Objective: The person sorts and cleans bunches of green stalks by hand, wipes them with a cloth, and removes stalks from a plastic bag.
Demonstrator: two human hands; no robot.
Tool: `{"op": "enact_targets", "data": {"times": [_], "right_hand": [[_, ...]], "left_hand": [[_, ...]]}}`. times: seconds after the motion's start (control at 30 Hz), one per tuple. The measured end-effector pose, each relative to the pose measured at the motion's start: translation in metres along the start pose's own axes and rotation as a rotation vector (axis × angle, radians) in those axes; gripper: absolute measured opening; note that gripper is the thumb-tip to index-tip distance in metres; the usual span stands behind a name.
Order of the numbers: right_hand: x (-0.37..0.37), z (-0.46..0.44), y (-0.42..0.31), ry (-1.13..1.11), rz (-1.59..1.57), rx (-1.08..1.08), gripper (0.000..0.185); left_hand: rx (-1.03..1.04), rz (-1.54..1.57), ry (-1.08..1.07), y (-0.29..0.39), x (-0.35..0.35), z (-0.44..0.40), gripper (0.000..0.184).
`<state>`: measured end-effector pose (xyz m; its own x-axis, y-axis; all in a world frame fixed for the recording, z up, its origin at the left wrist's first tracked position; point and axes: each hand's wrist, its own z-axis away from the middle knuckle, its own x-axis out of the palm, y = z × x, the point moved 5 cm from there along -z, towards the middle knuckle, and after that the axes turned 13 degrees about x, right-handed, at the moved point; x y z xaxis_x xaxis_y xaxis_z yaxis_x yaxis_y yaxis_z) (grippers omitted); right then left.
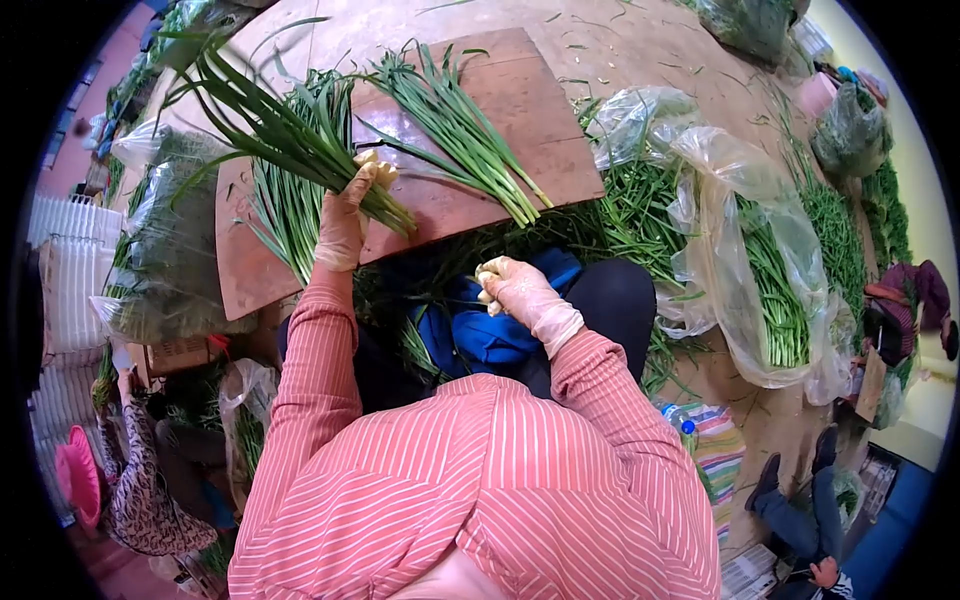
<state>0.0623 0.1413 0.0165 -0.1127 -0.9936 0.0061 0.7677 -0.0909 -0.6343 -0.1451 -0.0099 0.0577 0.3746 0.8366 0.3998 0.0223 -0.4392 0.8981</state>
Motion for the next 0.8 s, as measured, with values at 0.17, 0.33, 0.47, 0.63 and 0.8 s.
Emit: {"op": "enact_targets", "data": {"times": [0.17,0.33,0.47,0.63,0.8], "right_hand": [[-0.012,-0.005,-0.022,0.235,0.033,-0.231,0.029],[0.007,0.02,-0.071,0.359,0.491,-0.384,0.045],[0.021,0.025,-0.077,0.376,0.719,-0.554,0.045],[0.021,0.027,-0.071,0.091,0.379,-0.653,0.039],[-0.003,0.043,-0.072,0.115,-0.172,-0.283,0.042]], "left_hand": [[-0.278,0.181,0.07,0.003,0.017,0.022,0.036],[-0.411,0.365,-0.032,-0.01,0.032,0.041,0.043],[-0.43,0.47,-0.037,-0.012,0.037,0.044,0.038],[-0.417,0.631,-0.163,0.008,0.055,0.046,0.035],[-0.331,0.659,-0.05,0.029,0.065,0.045,0.028]]}}
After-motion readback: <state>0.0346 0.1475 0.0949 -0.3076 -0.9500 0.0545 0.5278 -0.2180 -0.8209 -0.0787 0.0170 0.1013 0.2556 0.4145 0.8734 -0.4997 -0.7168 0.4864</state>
